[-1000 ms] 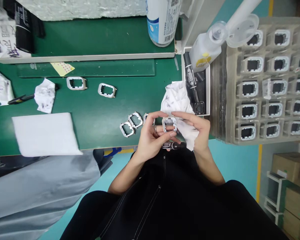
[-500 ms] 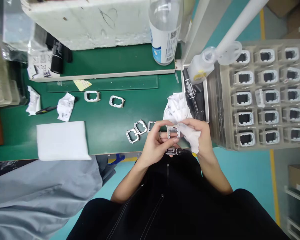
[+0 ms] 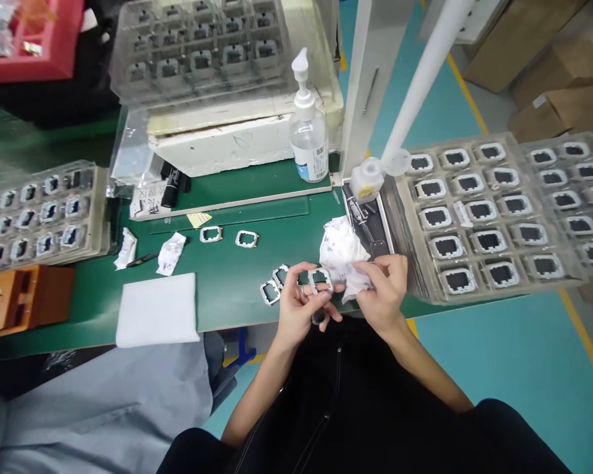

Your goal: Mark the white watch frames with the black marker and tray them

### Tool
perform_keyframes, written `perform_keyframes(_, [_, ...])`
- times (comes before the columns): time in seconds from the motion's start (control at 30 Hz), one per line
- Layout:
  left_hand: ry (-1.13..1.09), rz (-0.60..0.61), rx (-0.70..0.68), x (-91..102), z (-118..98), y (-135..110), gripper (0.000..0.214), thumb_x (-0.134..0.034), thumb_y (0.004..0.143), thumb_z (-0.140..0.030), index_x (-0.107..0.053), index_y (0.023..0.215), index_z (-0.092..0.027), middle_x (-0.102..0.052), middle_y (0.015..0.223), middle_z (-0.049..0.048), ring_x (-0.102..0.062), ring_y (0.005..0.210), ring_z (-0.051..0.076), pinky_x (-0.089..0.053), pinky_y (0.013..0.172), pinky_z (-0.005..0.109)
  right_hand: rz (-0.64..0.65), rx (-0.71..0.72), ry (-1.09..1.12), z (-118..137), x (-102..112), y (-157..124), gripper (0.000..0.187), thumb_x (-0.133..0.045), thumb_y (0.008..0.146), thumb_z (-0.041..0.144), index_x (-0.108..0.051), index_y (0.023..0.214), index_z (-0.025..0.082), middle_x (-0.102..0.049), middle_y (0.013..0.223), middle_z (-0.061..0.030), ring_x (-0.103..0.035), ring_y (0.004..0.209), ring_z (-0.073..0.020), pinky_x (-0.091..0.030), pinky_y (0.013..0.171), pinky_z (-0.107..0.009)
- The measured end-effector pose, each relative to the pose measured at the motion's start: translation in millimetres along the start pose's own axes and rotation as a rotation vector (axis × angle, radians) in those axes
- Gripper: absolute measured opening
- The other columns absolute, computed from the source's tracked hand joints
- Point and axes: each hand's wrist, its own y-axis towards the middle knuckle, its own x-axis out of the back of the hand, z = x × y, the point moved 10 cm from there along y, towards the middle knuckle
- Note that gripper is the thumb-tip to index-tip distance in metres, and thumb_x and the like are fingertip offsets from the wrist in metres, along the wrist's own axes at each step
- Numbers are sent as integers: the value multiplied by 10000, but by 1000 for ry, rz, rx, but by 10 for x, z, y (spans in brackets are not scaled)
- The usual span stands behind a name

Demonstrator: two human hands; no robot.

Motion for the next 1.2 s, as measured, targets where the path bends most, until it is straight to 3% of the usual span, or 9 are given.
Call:
perform_keyframes(0.13, [4, -70, -89, 76, -133, -24, 826, -1110, 845, -503, -477, 1345, -323, -904, 978, 25, -836, 536, 258, -465, 337, 176, 157, 116, -101, 18, -81, -77, 449, -606, 907, 1, -899, 1139, 250, -709, 849, -57, -638, 834, -262, -548, 758, -419])
perform_keyframes(0.27, [69, -127, -184, 112, -316, -88, 777, -1097, 871, -477, -507, 1348, -311, -899, 986, 34, -861, 584, 274, -528, 364, 213, 300, 182, -129, 175, -105, -206, 529, -634, 1001, 49, -823, 1462, 224, -841, 1169, -116, -740, 1095, -320, -676, 947, -485])
perform_keyframes(0.4, [138, -192, -250, 169, -469, -174, 744, -1102, 862, -467, -561, 1340, -286, -900, 1002, 57, -885, 654, 272, -569, 411, 215, 415, 232, -95, 339, -44, -311, 746, -590, 1030, 36, -633, 1727, 300, -804, 1525, -115, -736, 1383, -344, -708, 1137, -571])
perform_keyframes(0.5, [166, -245, -290, 335, -575, -247, 763, -1110, 832, -468, -580, 1346, -273, -889, 942, 34, -831, 573, 225, -548, 405, 211, 301, 244, -38, 390, 122, -299, 670, -647, 1075, 79, -654, 1698, 325, -827, 1488, -115, -767, 1350, -352, -713, 1128, -605])
perform_keyframes(0.6, [187, -337, -322, 663, -692, -359, 792, -1097, 815, -480, -576, 1374, -268, -863, 850, -5, -749, 482, 179, -501, 396, 202, 145, 246, 4, 411, 268, -263, 520, -709, 1086, 100, -754, 1557, 316, -863, 1328, -113, -810, 1207, -340, -719, 1043, -582])
perform_keyframes(0.73, [221, -477, -280, 1122, -767, -541, 879, -1112, 761, -526, -584, 1409, -254, -857, 828, -6, -729, 483, 175, -486, 405, 205, 126, 292, 38, 556, 241, -126, 409, -747, 1094, 117, -789, 1455, 304, -869, 1210, -91, -830, 1091, -309, -721, 966, -525])
perform_keyframes(0.9, [197, -498, -303, 1290, -800, -632, 862, -1104, 793, -575, -589, 1394, -232, -868, 839, 25, -715, 484, 176, -501, 412, 212, 229, 397, 49, 962, -25, 255, 294, -730, 1140, 194, -783, 1410, 298, -881, 1193, -71, -854, 1066, -288, -722, 944, -488])
perform_keyframes(1.07, [162, -500, -300, 1353, -715, -588, 869, -1088, 831, -606, -634, 1467, -226, -851, 871, 20, -708, 494, 159, -486, 420, 196, 362, 455, -96, 1392, -522, 756, 213, -652, 1185, 278, -820, 1316, 256, -889, 1196, -79, -855, 1071, -283, -710, 927, -465])
perform_keyframes(1.2, [162, -444, -283, 1391, -654, -533, 863, -1067, 874, -600, -656, 1528, -214, -824, 878, 10, -695, 499, 145, -483, 418, 193, 424, 456, -238, 1749, -994, 1379, 213, -641, 1193, 303, -831, 1279, 258, -870, 1163, -85, -827, 1054, -296, -641, 871, -430])
